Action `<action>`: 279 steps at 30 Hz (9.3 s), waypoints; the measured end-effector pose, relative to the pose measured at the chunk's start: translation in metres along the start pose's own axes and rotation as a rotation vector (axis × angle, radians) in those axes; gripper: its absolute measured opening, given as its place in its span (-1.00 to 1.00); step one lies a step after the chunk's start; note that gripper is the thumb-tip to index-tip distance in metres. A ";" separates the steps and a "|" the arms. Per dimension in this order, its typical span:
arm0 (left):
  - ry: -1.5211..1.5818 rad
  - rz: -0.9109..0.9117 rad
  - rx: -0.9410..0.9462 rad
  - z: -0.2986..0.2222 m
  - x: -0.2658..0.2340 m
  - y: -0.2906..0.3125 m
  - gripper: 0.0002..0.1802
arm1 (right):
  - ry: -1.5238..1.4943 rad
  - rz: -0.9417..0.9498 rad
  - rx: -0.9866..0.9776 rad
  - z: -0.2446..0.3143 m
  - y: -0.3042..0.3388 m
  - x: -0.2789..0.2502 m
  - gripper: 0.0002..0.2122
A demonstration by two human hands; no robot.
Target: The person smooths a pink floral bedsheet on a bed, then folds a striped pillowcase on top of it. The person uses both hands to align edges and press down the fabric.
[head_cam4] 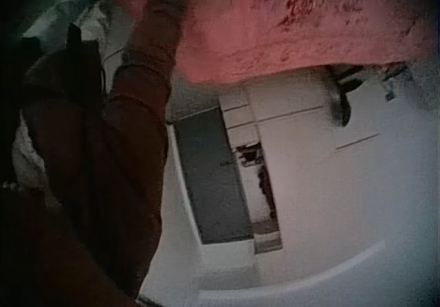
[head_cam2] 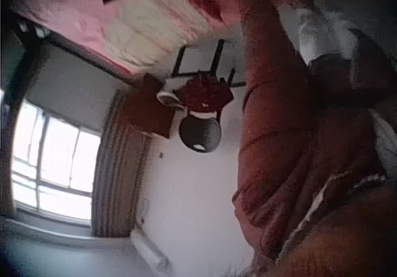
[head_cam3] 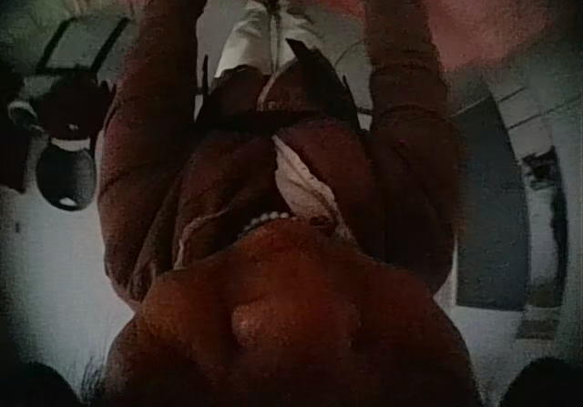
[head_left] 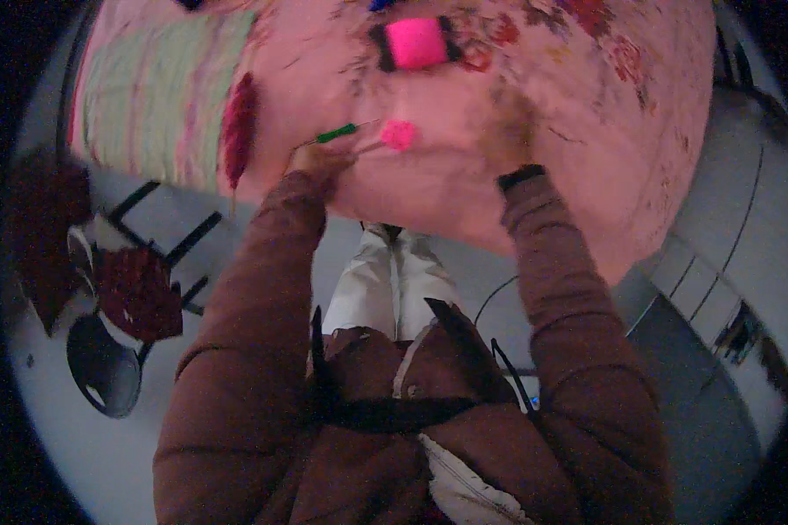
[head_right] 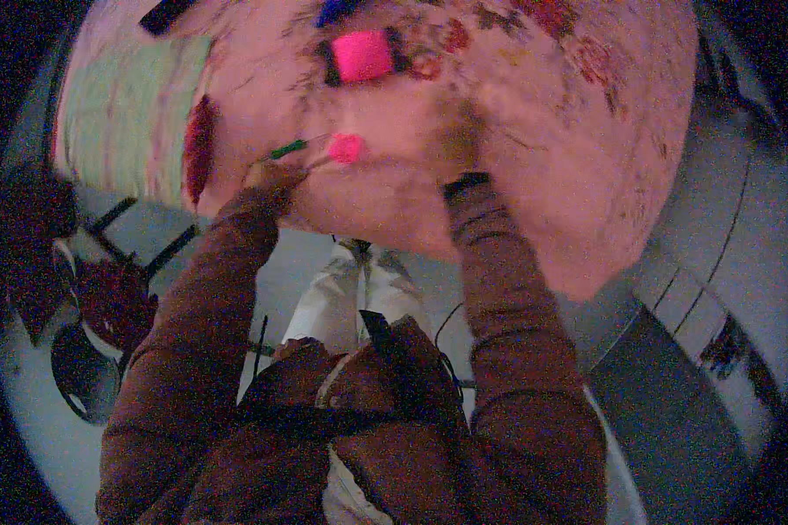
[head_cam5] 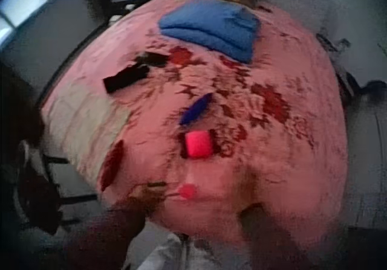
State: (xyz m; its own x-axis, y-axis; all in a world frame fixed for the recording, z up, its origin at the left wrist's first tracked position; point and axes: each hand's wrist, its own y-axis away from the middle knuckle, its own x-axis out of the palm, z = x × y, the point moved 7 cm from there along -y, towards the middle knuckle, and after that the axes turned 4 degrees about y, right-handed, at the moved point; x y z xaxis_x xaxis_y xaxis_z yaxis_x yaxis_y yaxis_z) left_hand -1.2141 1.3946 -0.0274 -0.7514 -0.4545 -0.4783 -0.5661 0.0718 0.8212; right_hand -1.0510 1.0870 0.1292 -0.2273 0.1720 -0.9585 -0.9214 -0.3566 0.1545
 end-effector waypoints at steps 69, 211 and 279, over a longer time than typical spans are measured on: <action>1.842 -0.095 -0.074 0.218 -0.257 -0.033 -0.62 | -0.005 0.521 0.437 0.135 0.080 0.096 -0.57; 1.105 -0.446 0.300 0.601 -0.419 0.068 -0.66 | 0.350 -0.388 0.099 0.689 -0.158 0.162 -0.44; 0.301 -0.852 0.569 0.591 -0.404 0.129 -0.73 | 0.476 -0.536 0.710 0.511 -0.053 0.167 -0.44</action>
State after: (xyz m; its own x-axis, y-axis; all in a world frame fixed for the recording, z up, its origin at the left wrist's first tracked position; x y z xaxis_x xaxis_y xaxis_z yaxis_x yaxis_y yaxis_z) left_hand -1.1834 2.1120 0.0876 0.0374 -0.7454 -0.6656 -0.9987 -0.0046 -0.0509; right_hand -1.2016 1.6039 0.0836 0.2783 -0.2910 -0.9154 -0.8748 0.3166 -0.3666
